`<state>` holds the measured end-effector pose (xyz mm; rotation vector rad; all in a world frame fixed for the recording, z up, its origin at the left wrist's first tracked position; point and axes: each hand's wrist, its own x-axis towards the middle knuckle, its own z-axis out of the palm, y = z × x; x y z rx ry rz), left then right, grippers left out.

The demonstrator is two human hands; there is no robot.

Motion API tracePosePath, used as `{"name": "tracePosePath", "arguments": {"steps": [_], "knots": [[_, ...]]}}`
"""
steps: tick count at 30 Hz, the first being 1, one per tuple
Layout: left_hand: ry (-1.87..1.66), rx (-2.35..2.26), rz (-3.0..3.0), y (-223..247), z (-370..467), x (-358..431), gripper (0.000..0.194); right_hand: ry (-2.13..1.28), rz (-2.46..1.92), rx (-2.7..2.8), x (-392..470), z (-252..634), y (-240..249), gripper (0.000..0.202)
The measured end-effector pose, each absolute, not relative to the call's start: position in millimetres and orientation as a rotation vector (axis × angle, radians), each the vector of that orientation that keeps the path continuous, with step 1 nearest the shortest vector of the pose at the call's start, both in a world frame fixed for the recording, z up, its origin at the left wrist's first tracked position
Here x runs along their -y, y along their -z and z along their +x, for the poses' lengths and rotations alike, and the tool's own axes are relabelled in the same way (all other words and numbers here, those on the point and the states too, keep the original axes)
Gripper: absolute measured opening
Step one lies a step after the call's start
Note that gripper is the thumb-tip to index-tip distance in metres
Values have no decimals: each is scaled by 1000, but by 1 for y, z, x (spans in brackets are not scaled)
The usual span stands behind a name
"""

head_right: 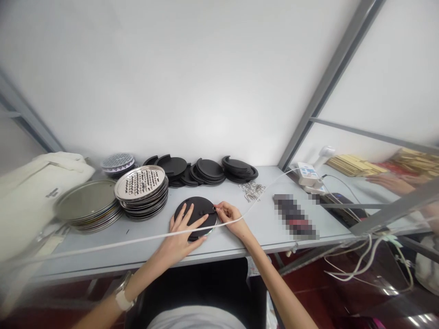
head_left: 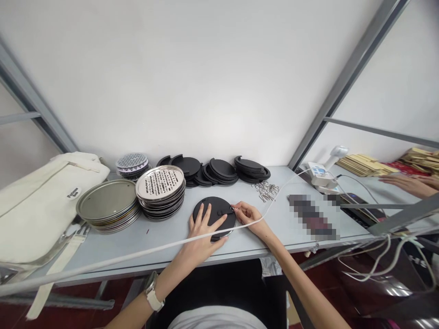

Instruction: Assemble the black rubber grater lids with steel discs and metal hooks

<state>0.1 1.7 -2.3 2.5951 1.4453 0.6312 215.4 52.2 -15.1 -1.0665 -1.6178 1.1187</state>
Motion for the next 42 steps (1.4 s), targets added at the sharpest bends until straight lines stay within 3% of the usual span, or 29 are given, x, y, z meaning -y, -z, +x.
{"name": "tracePosePath", "arguments": {"steps": [27, 32, 36, 42], "knots": [[-533, -1591, 2548, 6, 11, -7, 63, -837, -1208, 1594, -41, 204, 21, 33], [-596, -1612, 2621, -3, 13, -5, 73, -793, -1229, 1620, -39, 204, 18, 29], [-594, -1471, 2687, -9, 16, -12, 78, -773, -1230, 1646, -38, 204, 17, 27], [-301, -1049, 2714, -22, 6, -37, 94, -760, -1224, 1675, -36, 203, 14, 25]]}}
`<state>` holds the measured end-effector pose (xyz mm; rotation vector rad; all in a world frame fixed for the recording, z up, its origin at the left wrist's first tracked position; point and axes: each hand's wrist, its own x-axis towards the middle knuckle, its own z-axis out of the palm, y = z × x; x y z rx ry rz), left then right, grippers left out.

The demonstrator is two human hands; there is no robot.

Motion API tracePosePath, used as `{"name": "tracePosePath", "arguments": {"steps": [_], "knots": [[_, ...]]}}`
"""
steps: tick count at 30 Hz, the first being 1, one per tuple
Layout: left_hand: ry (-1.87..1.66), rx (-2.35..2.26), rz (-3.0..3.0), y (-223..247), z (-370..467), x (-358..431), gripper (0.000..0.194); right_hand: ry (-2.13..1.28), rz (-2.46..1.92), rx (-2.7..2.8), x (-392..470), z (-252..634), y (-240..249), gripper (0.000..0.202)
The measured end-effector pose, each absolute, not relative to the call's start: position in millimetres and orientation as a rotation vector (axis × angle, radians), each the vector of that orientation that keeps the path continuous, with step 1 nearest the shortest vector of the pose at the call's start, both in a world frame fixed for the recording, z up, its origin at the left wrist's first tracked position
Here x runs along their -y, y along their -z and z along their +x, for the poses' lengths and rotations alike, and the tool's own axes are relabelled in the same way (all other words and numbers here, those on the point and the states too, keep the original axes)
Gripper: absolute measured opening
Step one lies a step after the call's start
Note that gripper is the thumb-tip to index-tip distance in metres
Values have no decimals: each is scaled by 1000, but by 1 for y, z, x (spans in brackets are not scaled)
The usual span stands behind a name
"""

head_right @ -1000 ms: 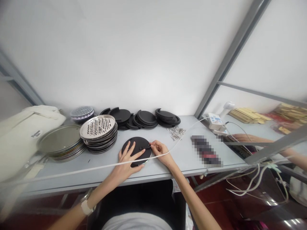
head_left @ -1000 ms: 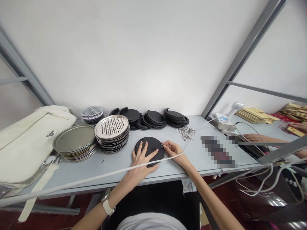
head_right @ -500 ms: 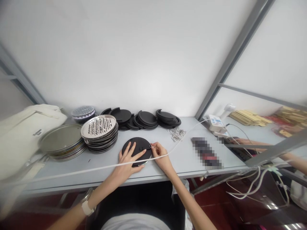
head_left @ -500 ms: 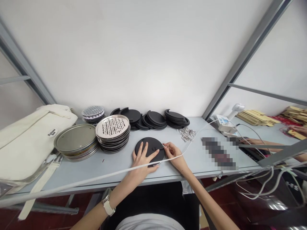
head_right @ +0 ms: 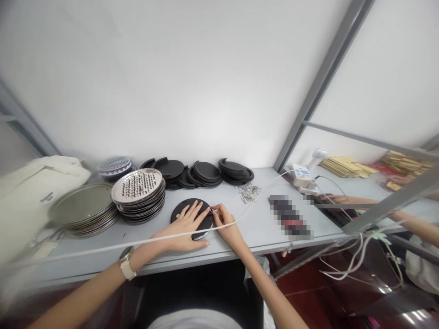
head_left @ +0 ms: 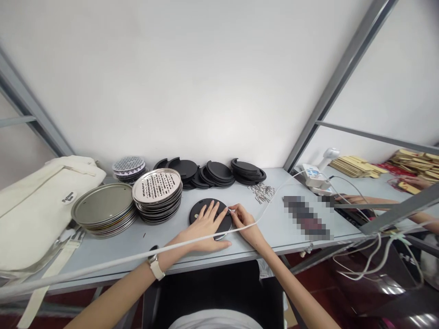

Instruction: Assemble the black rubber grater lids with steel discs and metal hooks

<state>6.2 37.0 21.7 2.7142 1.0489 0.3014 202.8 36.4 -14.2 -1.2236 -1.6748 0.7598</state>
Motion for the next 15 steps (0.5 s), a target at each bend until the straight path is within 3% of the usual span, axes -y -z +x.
{"name": "tracePosePath", "arguments": {"steps": [5, 15], "knots": [[-111, -734, 2738, -39, -12, -73, 112, -760, -1236, 1687, -34, 202, 11, 23], [-295, -825, 2797, -29, -6, -69, 97, -762, -1227, 1644, -40, 204, 18, 28]]}}
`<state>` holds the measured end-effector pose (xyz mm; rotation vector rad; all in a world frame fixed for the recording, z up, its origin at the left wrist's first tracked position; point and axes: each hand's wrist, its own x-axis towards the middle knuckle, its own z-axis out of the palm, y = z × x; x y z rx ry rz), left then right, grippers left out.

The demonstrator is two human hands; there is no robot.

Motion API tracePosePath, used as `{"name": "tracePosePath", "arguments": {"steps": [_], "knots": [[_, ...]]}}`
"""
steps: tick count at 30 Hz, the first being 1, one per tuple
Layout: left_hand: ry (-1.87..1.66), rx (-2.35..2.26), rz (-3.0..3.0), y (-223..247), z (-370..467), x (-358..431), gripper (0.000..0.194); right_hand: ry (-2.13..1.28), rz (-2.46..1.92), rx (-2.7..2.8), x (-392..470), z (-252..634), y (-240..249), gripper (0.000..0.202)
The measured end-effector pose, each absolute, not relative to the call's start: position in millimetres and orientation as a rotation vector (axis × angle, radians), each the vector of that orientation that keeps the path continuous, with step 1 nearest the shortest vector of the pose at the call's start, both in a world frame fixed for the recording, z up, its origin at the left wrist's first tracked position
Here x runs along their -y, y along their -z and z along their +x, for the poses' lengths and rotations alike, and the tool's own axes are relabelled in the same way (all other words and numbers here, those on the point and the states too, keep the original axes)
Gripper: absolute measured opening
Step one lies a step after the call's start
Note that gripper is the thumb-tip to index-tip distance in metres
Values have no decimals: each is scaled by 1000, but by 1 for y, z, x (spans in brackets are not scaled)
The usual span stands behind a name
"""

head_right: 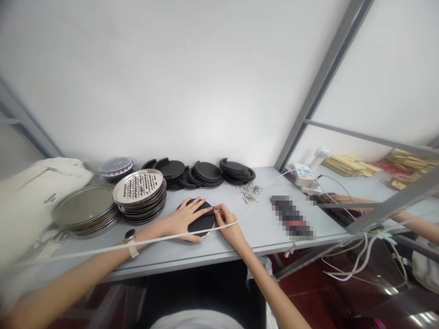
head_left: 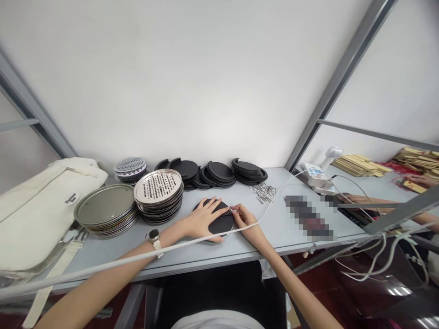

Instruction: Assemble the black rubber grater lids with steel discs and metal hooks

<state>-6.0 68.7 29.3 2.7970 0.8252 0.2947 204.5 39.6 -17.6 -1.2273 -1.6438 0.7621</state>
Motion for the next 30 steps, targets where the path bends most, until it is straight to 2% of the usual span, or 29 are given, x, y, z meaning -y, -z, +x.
{"name": "tracePosePath", "arguments": {"steps": [6, 16, 30], "knots": [[-381, -1003, 2773, -25, 4, -57, 92, -847, -1203, 1558, -49, 210, 24, 32], [-420, -1044, 2738, -22, 5, -58, 90, -936, -1191, 1526, -50, 209, 15, 32], [-422, -1063, 2716, -19, 7, -60, 100, -972, -1137, 1569, -56, 214, 22, 33]]}}
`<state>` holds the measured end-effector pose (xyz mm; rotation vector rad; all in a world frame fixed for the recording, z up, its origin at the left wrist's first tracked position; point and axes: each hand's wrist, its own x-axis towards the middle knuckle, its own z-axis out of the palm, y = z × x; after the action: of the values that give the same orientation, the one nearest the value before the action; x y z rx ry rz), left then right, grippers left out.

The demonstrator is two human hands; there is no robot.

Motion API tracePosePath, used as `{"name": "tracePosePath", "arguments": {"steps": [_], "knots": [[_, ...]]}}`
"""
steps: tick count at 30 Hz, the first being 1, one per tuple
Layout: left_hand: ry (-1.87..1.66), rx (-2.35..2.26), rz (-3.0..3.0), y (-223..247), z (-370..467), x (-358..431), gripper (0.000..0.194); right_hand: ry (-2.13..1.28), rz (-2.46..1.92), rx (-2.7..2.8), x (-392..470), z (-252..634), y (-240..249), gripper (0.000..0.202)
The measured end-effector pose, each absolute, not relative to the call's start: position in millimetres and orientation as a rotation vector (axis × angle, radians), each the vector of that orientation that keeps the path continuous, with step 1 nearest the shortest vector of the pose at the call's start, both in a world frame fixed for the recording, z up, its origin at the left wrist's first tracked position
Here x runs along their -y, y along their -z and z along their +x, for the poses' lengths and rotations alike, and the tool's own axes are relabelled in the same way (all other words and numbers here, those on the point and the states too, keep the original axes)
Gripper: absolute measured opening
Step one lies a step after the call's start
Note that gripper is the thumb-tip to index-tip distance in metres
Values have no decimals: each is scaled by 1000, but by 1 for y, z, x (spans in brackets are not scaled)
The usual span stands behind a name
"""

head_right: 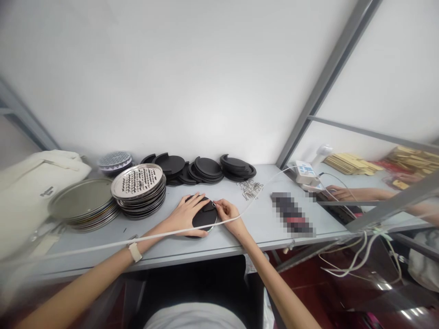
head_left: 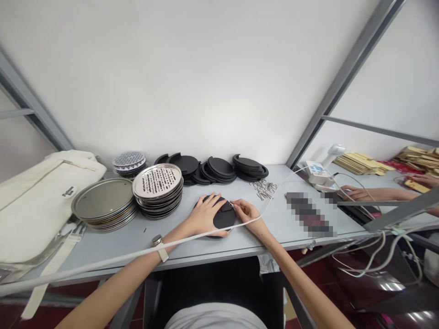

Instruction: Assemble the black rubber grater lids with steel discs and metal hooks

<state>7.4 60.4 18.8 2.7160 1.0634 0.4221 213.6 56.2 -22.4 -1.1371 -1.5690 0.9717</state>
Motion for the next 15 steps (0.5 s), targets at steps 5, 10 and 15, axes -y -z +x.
{"name": "tracePosePath", "arguments": {"steps": [5, 10, 15], "knots": [[-425, -1075, 2721, -19, 8, -60, 100, -907, -1170, 1577, -58, 212, 29, 35], [-460, -1074, 2726, -17, 9, -61, 99, -836, -1221, 1555, -56, 208, 32, 35], [-472, -1070, 2725, -15, 8, -61, 99, -816, -1216, 1513, -53, 204, 32, 34]]}}
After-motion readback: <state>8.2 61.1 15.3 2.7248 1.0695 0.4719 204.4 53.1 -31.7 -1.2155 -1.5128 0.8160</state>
